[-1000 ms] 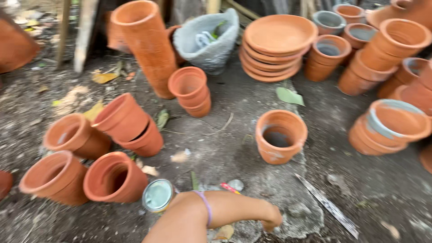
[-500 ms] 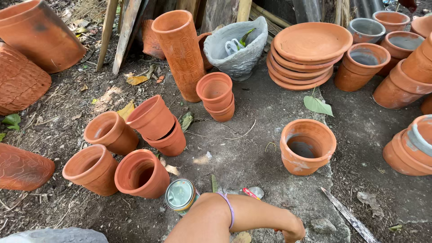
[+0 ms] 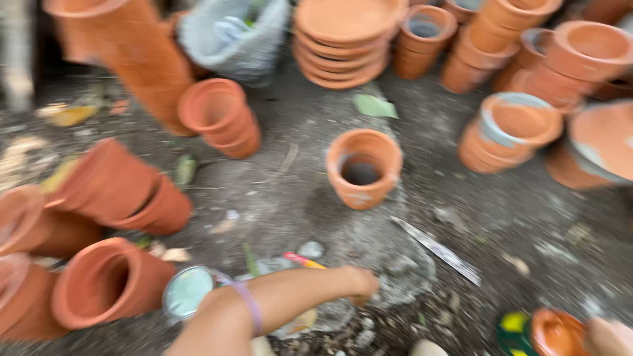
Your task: The person mixes yellow and orange paint in small containers using a brush, then applies the paint to the exterior of a terracotta pot while holding it by hand, surrounded by other pots on the ground.
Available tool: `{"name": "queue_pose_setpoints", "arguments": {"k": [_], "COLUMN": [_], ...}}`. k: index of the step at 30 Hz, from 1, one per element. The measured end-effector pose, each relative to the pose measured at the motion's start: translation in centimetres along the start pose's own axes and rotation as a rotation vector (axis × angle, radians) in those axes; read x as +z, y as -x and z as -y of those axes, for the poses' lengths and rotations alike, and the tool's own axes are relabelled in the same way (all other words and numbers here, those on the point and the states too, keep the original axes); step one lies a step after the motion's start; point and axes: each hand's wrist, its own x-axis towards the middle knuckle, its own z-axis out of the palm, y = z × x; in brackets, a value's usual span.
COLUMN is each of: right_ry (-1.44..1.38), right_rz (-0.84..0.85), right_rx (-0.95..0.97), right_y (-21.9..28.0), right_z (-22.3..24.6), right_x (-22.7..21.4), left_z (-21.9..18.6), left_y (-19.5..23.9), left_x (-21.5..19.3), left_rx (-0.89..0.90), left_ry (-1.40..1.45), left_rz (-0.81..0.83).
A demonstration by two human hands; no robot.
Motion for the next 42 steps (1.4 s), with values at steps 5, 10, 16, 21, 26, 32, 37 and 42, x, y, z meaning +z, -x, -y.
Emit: {"name": "queue_pose_setpoints", "arguments": {"k": [5, 10, 16, 21, 26, 32, 37, 42], "right_ry": [-0.108, -0.027, -0.057, -0.111, -0.09, -0.152, -0.145, -0.227], "right_rz": [-0.236, -0.194, -0.133, -0.251, -0.065, -0.037, -0.107, -0.092], "right_rx": [0.057, 0.105, 0.162, 0.19, 0.188, 0.172, 0.249, 0.262], "right_y": [2.8, 6.5, 7.3, 9.5, 9.3, 8.0, 6.6, 6.2], "right_z": [-2.5, -1.7, -0.9, 0.1, 1.5, -0.1, -2.7, -3.3], "right_x": [-1.4, -3.2, -4.3, -5.9, -6.6, -5.7, -3.7, -3.5], "left_z": [-0.1, -1.0, -2.1, -2.3, -2.3, -2.4, -2.3, -2.1], "left_y": [5.7, 9.5, 10.6, 11.3, 11.3, 11.4, 11.4, 11.1], "left_x": [-0.6, -3.8, -5.5, -6.0, -6.2, -6.5, -6.2, -5.5], "left_rx": [-0.05, -0.094, -0.135, -0.114, -0.124, -0.131, -0.127, -0.128], "left_ry": [0.222, 0.222, 0.215, 0.2, 0.195, 0.205, 0.198, 0.216], "left_rz": [-0.085, 0.0, 0.106, 0.096, 0.1, 0.088, 0.083, 0.08]}}
